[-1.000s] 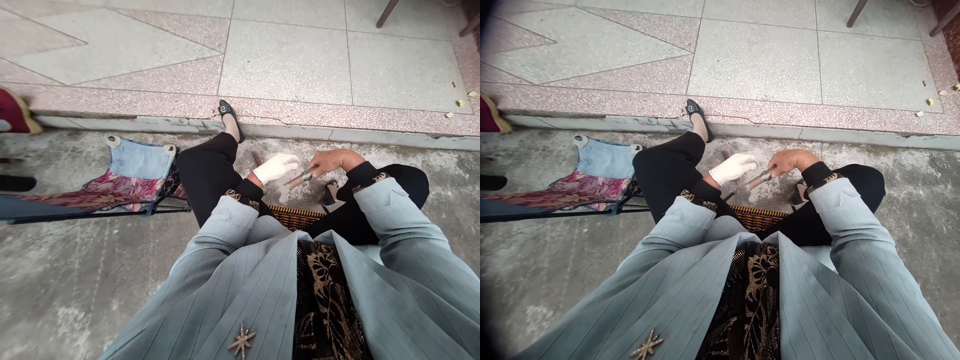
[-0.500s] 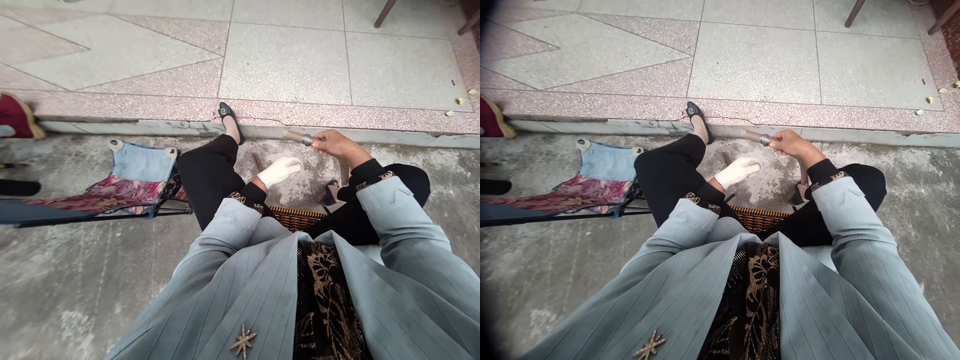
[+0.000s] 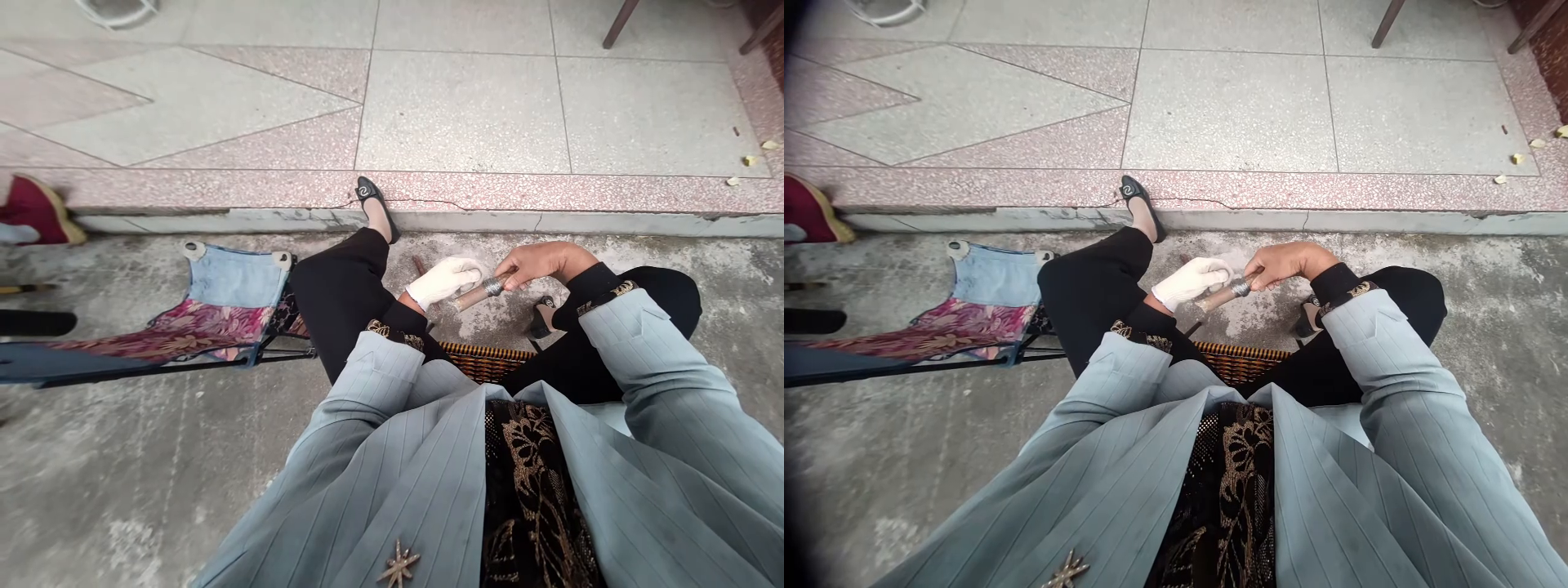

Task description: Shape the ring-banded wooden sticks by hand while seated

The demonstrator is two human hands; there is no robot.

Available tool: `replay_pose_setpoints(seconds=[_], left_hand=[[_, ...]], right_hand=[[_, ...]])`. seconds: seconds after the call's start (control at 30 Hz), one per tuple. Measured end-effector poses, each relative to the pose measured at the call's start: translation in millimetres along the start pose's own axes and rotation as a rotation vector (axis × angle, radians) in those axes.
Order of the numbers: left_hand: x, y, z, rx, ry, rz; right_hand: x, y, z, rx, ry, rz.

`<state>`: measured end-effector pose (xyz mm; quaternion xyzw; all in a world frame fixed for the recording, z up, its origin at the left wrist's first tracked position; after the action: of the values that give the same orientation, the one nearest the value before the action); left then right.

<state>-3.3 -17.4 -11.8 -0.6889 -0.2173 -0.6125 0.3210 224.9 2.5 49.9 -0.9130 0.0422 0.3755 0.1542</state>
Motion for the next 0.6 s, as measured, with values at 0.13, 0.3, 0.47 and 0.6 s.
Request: replay_pose_setpoints(seconds=[0.13,0.3,0.47,0.6], left_hand=[[-5,1.5,1,0.166,-0.035,-0.198],[7,0.2,-3,0.112,0.003,-0.064],[27,-9.6,-9,0.058,0.075,0.543],[40,-26.9,-9,-0.014,0.059,0.906]], right_hand=[[-9,-5,-10,0.237,-0.084,0.233],[-21,-5,-10,0.574,-0.078,0.438],[-27,-9,3,0.762,0.082,0.249],[-30,-15,13,0.787,0.196,-0.13]])
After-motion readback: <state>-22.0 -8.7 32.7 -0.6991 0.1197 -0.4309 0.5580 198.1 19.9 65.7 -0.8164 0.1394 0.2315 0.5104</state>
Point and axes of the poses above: each hand's wrist, its own z-axis towards the middle knuckle, its own y-axis out of the palm, x = y × z, the point moved 1 cm from there along z, towards the middle knuckle, and after that the axes turned 8 degrees about y, right-handed, at the moved point
